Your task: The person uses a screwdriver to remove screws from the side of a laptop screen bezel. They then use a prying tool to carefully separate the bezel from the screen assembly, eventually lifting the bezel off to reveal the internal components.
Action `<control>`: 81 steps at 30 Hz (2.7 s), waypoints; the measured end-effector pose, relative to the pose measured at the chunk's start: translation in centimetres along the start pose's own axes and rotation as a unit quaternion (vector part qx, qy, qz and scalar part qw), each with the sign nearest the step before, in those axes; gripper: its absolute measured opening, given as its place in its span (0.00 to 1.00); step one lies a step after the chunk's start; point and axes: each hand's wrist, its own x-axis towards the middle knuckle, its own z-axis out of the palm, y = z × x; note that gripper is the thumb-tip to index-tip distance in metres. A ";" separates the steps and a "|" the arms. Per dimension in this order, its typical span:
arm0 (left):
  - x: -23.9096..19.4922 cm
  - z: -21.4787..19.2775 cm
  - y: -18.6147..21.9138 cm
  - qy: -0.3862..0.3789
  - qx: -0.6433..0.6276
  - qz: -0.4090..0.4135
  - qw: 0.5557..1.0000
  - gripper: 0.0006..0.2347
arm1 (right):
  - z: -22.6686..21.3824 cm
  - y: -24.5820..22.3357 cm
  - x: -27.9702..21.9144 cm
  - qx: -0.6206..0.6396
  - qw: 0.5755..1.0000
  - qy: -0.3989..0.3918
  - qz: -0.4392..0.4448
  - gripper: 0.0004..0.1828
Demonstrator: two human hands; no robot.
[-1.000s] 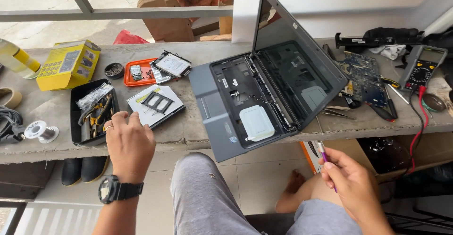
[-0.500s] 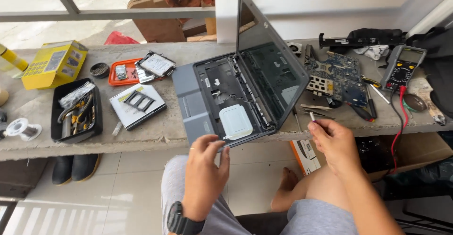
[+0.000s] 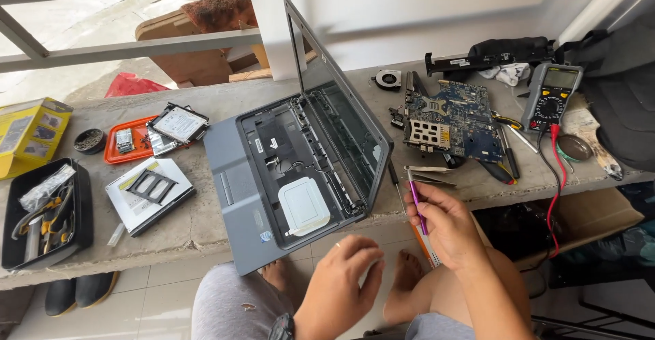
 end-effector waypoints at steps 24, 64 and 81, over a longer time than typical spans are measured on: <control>-3.5 3.5 -2.7 -0.056 -0.051 -0.057 0.996 0.03 | 0.2 1.0 -0.7 -0.043 0.995 -0.006 -0.087 0.22; -4.4 6.3 -5.2 -0.112 -0.044 -0.065 0.991 0.04 | 2.9 1.2 1.1 -0.147 0.972 0.165 -0.076 0.05; -4.2 5.7 -5.3 -0.043 -0.036 -0.062 0.996 0.08 | 2.9 2.2 -2.5 -0.284 0.929 0.159 -0.178 0.14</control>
